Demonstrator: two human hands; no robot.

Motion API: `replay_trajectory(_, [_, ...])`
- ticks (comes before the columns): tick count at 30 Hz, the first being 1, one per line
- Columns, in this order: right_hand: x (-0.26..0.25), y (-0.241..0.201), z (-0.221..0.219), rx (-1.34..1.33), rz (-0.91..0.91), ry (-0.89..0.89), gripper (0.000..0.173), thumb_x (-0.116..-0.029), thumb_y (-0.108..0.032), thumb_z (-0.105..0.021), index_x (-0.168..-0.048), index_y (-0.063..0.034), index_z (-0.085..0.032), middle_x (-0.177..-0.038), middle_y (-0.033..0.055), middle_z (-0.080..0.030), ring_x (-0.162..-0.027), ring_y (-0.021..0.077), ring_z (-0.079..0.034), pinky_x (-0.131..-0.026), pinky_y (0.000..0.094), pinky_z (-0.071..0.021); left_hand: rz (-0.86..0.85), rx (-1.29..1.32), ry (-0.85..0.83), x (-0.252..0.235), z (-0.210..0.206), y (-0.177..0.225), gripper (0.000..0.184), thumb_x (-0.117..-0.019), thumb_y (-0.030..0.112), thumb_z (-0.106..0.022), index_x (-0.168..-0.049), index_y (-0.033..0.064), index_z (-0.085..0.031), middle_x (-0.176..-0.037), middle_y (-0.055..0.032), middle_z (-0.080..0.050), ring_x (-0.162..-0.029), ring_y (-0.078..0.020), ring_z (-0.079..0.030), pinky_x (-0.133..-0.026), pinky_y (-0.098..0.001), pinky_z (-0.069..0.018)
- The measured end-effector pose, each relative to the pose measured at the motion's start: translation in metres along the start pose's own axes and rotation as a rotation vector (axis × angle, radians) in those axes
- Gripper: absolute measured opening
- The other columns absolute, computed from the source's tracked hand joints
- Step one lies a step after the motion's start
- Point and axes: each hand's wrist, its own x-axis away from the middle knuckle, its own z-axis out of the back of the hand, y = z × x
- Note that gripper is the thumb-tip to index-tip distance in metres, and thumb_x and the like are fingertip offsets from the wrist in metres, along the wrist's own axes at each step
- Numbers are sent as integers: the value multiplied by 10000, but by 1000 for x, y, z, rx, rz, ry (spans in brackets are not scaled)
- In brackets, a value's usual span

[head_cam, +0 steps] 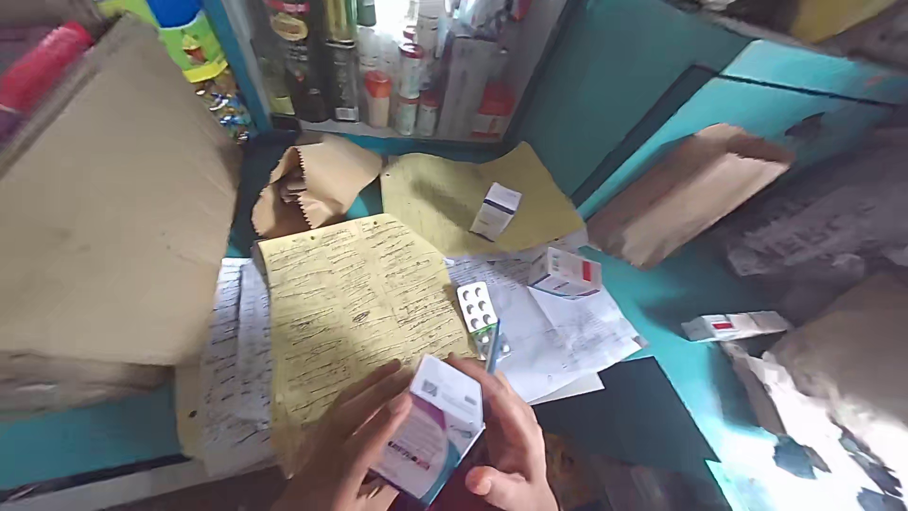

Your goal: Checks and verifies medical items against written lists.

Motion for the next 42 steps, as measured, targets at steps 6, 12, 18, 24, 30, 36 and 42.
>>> replay_trajectory(6, [-1, 4, -9, -138, -64, -14, 765, -971, -495, -650, -1531, -26, -421, -1500, 3, -536, -1261, 17, -584, -1021, 209, -538, -23, -80, -6, -1, 2, 7, 602, -964, 208, -697, -1493, 155, -415, -1463, -30, -523, -1358, -98, -512, -1138, -246, -430])
replay_trajectory(12, [-2, 8, -9, -272, -115, -32, 736, -993, -476, -620, -1542, -33, -410, -1536, 8, -507, -1252, 25, -598, -1003, 209, -547, 35, -125, -39, -2, 5, 9, 649, -944, 224, -710, -1516, 167, -408, -1448, -65, -476, -1344, -71, -484, -1113, -175, -400])
replay_trajectory(18, [-4, 10, -9, -327, -124, -52, 714, -1016, -453, -589, -1545, -17, -391, -1540, 4, -504, -1234, 26, -614, -993, 209, -557, 46, -91, -74, -2, 9, 8, 613, -960, 223, -683, -1507, 145, -417, -1481, -77, -476, -1358, -81, -476, -1101, -168, -399])
replay_trajectory(24, [-6, 10, -7, -302, -126, -37, 674, -1045, -433, -538, -1538, 4, -398, -1488, -1, -558, -1187, 9, -634, -975, 197, -561, 45, -110, -48, -3, 8, 6, 582, -956, 231, -706, -1477, 141, -463, -1457, -61, -502, -1354, -93, -487, -1102, -187, -424])
replay_trajectory(30, [-7, 10, -7, -295, -110, -27, 672, -1045, -396, -557, -1536, 30, -386, -1485, 22, -556, -1126, 3, -656, -922, 185, -578, 52, -107, -39, -2, 6, 4, 554, -958, 246, -702, -1457, 145, -484, -1421, -53, -535, -1319, -79, -516, -1100, -184, -423])
replay_trajectory(36, [-5, 9, -6, -266, -101, -21, 675, -1043, -407, -561, -1528, 33, -397, -1478, 28, -560, -1124, 5, -659, -910, 186, -585, 51, -81, -32, -1, 6, 3, 574, -945, 253, -723, -1454, 136, -485, -1414, -56, -540, -1318, -84, -522, -1105, -197, -431])
replay_trajectory(42, [-4, 7, -7, -252, -104, -19, 648, -1047, -406, -551, -1528, 6, -414, -1494, -3, -549, -1160, -1, -643, -946, 183, -572, 44, -48, -41, -1, 7, 4, 566, -952, 227, -710, -1458, 126, -479, -1426, -60, -528, -1327, -96, -515, -1111, -208, -430])
